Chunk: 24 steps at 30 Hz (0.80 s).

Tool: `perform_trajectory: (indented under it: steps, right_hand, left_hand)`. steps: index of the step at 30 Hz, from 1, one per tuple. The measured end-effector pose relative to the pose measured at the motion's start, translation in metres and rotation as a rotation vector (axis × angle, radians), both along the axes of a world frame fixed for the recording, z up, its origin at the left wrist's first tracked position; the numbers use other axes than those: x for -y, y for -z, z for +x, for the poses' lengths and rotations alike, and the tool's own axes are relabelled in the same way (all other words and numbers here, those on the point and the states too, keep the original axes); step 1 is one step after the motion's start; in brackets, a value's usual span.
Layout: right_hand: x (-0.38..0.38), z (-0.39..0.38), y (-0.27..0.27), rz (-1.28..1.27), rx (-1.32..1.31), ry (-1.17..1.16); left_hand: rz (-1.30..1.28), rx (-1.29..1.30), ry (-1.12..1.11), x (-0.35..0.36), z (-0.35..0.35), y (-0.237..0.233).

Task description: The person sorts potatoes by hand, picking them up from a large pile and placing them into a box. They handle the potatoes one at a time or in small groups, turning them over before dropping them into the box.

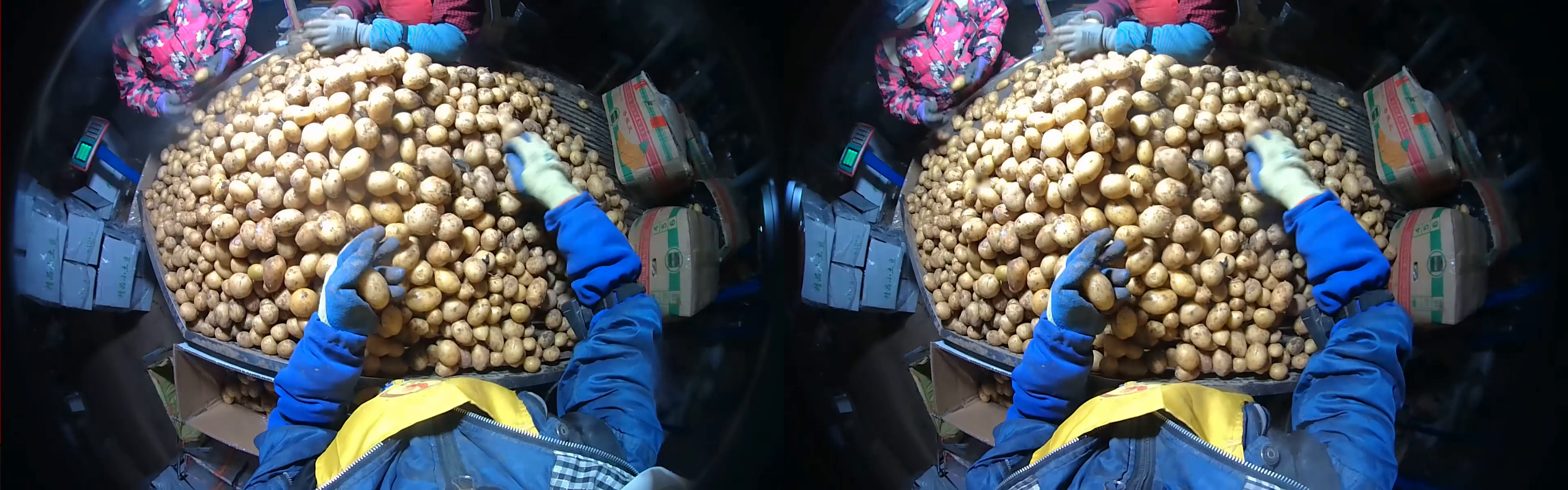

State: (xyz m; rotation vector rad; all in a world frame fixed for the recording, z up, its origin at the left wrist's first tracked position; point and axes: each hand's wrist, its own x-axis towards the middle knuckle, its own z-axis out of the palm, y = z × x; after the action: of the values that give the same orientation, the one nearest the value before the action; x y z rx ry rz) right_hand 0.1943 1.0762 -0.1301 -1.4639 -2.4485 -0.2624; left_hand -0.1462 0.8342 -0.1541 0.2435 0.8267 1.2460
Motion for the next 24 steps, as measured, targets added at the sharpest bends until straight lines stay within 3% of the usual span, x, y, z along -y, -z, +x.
perform_trajectory:
  steps: [1,4,5,6,7,8,10,11,12,14,16,20,22,23,24]
  right_hand:
    - [-0.007,0.003,-0.02,-0.349,-0.144,0.233]
    - [0.013,-0.001,-0.033,-0.184,-0.343,0.336]
    - [0.015,0.004,-0.02,-0.141,-0.47,0.11]
    - [0.037,-0.026,-0.038,-0.413,-0.637,0.244]
    - [0.054,-0.038,-0.034,-0.369,-0.703,-0.029]
    - [0.079,-0.058,-0.049,-0.427,-0.636,-0.145]
    - [0.114,-0.091,-0.069,-0.874,-0.705,-0.324]
    - [0.118,-0.1,-0.07,-0.712,-0.609,-0.413]
    - [0.116,-0.11,-0.073,-0.716,-0.556,-0.349]
    - [0.092,-0.114,-0.051,-0.349,-0.385,-0.428]
    - [0.073,-0.113,-0.038,-0.085,0.123,-0.475]
    - [0.056,-0.137,-0.015,0.009,0.557,-0.573]
    - [0.043,-0.133,-0.019,-0.045,0.411,-0.619]
    - [0.038,-0.128,-0.026,-0.135,0.319,-0.59]
    - [0.035,-0.125,-0.027,-0.148,0.22,-0.518]
  left_hand:
    - [0.094,0.128,0.044,0.003,-0.001,0.012]
    - [0.114,0.272,0.073,0.008,0.015,0.002]
    - [0.14,0.313,0.109,0.009,0.017,0.004]
    - [0.13,0.303,0.112,0.01,0.022,0.001]
    - [0.152,0.312,0.12,0.009,0.029,-0.003]
    - [0.177,0.324,0.129,0.007,0.035,-0.005]
    - [0.184,0.342,0.156,0.002,0.037,0.003]
    - [0.183,0.4,0.17,-0.002,0.037,0.01]
    - [0.182,0.462,0.181,-0.003,0.035,0.016]
    - [0.087,0.583,0.113,0.003,0.022,0.012]
    - [0.088,0.525,0.097,0.011,0.005,0.02]
    - [0.198,0.759,0.126,0.005,-0.013,0.027]
    - [0.125,0.892,0.114,0.003,-0.016,0.021]
    - [0.211,1.061,0.149,0.0,-0.017,0.029]
    - [0.216,1.064,0.146,0.001,-0.017,0.029]
